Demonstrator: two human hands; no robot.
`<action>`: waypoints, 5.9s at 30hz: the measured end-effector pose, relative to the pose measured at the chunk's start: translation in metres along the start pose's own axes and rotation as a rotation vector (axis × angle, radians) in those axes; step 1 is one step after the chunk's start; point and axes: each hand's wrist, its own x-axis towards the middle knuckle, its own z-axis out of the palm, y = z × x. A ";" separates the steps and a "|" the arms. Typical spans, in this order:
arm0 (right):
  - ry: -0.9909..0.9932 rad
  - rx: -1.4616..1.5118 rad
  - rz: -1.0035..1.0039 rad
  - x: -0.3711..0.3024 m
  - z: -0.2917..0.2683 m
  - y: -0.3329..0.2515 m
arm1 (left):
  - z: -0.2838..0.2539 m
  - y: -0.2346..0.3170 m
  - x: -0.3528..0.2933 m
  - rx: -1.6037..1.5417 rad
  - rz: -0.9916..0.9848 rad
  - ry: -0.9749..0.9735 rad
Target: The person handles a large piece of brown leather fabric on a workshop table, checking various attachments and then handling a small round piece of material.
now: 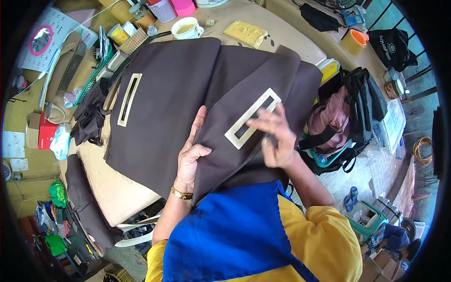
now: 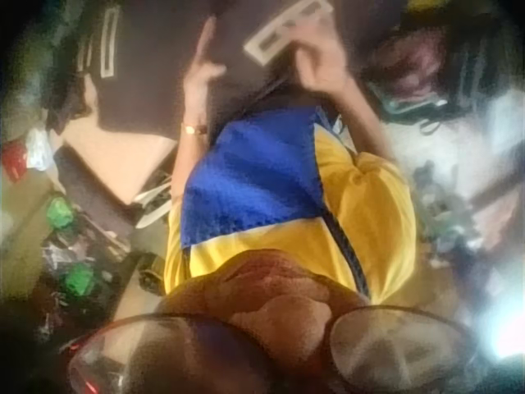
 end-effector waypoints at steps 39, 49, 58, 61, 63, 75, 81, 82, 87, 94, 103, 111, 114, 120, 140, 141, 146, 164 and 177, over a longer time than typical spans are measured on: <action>0.587 -0.213 0.074 0.000 -0.040 0.075 | 0.008 0.011 -0.007 0.087 -0.002 -0.045; 0.718 0.101 0.259 -0.012 -0.050 0.051 | 0.011 0.010 -0.007 0.038 -0.017 -0.037; 0.590 -0.034 0.125 0.010 -0.041 0.025 | 0.017 0.011 -0.013 0.329 0.029 -0.046; 0.277 -0.292 0.010 0.023 -0.058 0.000 | 0.029 0.012 -0.017 0.869 0.147 -0.190; 0.087 -0.365 -0.047 0.032 -0.068 -0.014 | 0.044 0.016 -0.008 1.041 0.352 -0.426; 0.012 -0.563 0.181 -0.014 -0.101 -0.012 | 0.076 0.010 -0.032 1.452 0.505 -0.692; 0.047 -0.664 0.263 -0.043 -0.101 -0.006 | 0.080 -0.009 -0.032 1.245 0.504 -0.677; 0.046 -0.663 0.272 -0.045 -0.101 -0.006 | 0.080 -0.011 -0.031 1.242 0.485 -0.687; 0.022 -0.663 0.330 -0.047 -0.099 -0.004 | 0.081 -0.012 -0.030 1.246 0.415 -0.717; 0.299 -0.668 0.150 -0.048 -0.098 0.006 | 0.051 -0.023 -0.014 0.422 -0.032 -0.026; 0.333 -0.645 0.168 -0.047 -0.094 0.008 | 0.012 -0.045 -0.010 0.155 -0.161 0.113; 0.392 -0.634 0.090 -0.036 -0.100 0.003 | 0.051 -0.021 -0.012 0.954 0.011 -0.884; 0.456 -0.598 0.063 -0.029 -0.104 0.003 | 0.047 0.012 -0.014 1.164 0.178 -0.701; 0.494 -0.695 0.111 -0.032 -0.115 -0.001 | -0.084 0.084 -0.027 1.178 0.480 0.517; 0.347 -0.736 0.131 -0.003 -0.087 -0.015 | -0.264 0.076 -0.034 1.953 0.130 0.907; 0.319 -0.724 0.139 -0.002 -0.083 -0.016 | -0.263 0.075 -0.035 1.941 0.150 0.915; 0.264 -0.594 0.135 -0.006 -0.052 -0.013 | -0.254 0.078 -0.034 1.835 0.315 0.895; -0.134 -0.461 0.203 -0.071 -0.079 -0.073 | -0.274 0.111 -0.072 1.628 0.164 0.851; -0.125 -0.398 -0.221 0.181 0.120 -0.007 | -0.232 0.089 -0.034 1.710 0.477 1.055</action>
